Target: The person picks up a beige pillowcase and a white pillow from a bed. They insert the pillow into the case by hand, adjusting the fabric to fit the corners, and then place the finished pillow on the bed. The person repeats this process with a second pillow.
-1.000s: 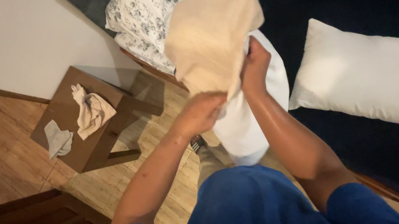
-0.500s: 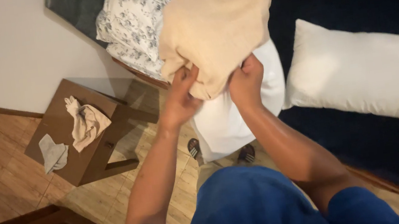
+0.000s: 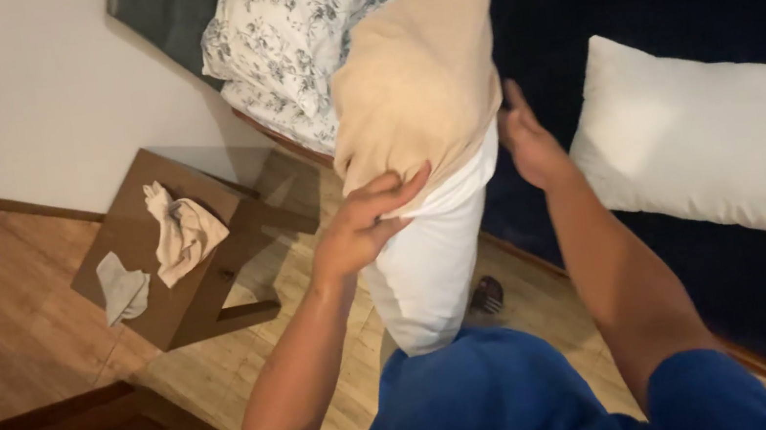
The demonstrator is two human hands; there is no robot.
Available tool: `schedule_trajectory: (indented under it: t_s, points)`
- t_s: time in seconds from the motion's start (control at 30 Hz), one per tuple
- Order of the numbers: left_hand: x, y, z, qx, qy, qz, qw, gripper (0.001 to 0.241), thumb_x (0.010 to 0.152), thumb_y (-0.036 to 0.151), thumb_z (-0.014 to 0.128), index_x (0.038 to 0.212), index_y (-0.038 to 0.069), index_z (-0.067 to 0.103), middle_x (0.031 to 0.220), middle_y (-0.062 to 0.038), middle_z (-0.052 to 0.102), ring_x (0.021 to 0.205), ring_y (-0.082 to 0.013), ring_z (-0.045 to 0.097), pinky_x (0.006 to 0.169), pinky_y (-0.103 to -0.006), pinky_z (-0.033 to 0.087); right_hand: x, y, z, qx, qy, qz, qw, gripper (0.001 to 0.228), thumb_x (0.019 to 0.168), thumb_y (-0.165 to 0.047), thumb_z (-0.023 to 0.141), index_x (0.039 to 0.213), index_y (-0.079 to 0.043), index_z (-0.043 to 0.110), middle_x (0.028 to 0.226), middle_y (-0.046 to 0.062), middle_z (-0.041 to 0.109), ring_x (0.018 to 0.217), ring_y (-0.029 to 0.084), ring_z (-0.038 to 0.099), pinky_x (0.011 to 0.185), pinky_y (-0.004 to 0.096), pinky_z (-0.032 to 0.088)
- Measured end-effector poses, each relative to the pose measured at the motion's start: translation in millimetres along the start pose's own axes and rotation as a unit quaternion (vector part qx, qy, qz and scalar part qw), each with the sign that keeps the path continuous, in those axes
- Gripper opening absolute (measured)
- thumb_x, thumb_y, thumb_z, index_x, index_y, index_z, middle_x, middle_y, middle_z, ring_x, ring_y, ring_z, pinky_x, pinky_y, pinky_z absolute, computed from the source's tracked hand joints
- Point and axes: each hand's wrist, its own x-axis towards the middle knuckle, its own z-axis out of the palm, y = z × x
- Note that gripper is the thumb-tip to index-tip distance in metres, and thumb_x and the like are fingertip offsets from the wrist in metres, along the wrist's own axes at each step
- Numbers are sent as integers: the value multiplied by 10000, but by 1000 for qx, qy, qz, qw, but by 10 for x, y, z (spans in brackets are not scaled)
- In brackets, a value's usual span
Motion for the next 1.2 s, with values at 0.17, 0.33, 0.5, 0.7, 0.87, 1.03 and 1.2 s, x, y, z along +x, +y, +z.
schedule_trajectory:
  t_s: [0.17, 0.33, 0.5, 0.7, 0.87, 1.03, 1.2]
  points:
    - [-307, 351, -146, -3, 21, -29, 999, 453, 927, 89, 692, 1377, 68, 639, 890, -98, 600, 749, -178, 519, 702, -327, 463, 374, -644, 822, -53, -26, 35, 998, 1010, 949, -735, 467, 1589, -51, 93, 1591, 274, 94, 1465, 418, 101, 1177, 614, 138]
    - [-805, 316, -462, -15, 108, -45, 993, 435, 875, 145, 763, 1290, 36, 690, 1083, -206, 687, 933, -261, 626, 829, -435, 496, 634, -158, 877, -80, 45, 108, 990, 611, 878, -455, 700, 1323, -96, 484, 1164, 142, 464, 1045, 278, 443, 910, 467, 393]
    - [-1078, 288, -990, 198, 289, -199, 915, 623, 941, 8, 686, 1521, 26, 459, 1321, -240, 618, 1281, -301, 537, 1146, -459, 396, 428, -485, 1027, -240, 190, 164, 938, 323, 804, -443, 916, 1024, -238, 796, 754, -43, 719, 683, 108, 677, 633, 281, 521]
    - [-836, -72, -1060, 333, 205, -178, 903, 599, 955, 173, 731, 1524, 207, 545, 1122, -173, 503, 990, -346, 552, 910, -408, 471, 277, -693, 1272, -214, 248, 139, 935, 225, 899, -335, 821, 985, -132, 775, 792, 16, 724, 747, 138, 660, 704, 319, 538]
    - [-130, -15, -1138, 327, 209, -83, 918, 672, 913, 40, 798, 1523, 159, 541, 1374, -158, 387, 1314, -351, 479, 1137, -414, 429, 129, -958, 1174, -262, 250, 128, 923, 293, 926, -369, 800, 1090, -127, 768, 897, 42, 741, 863, 163, 690, 791, 363, 544]
    - [251, -816, -1064, 344, 72, -94, 931, 501, 918, 27, 748, 1396, 153, 664, 1143, -128, 657, 1134, -314, 645, 1043, -400, 476, -53, -963, 1249, -309, 229, 126, 914, 353, 953, -360, 762, 1191, -101, 740, 995, 146, 738, 993, 291, 703, 875, 441, 524]
    - [379, -1119, -275, 152, -23, -65, 986, 422, 852, 127, 679, 1271, 133, 719, 1171, -158, 675, 1113, -408, 647, 1000, -483, 485, -77, -904, 1375, -341, 227, 124, 904, 401, 971, -369, 704, 1281, -116, 696, 1213, 154, 721, 1204, 305, 654, 1037, 450, 491]
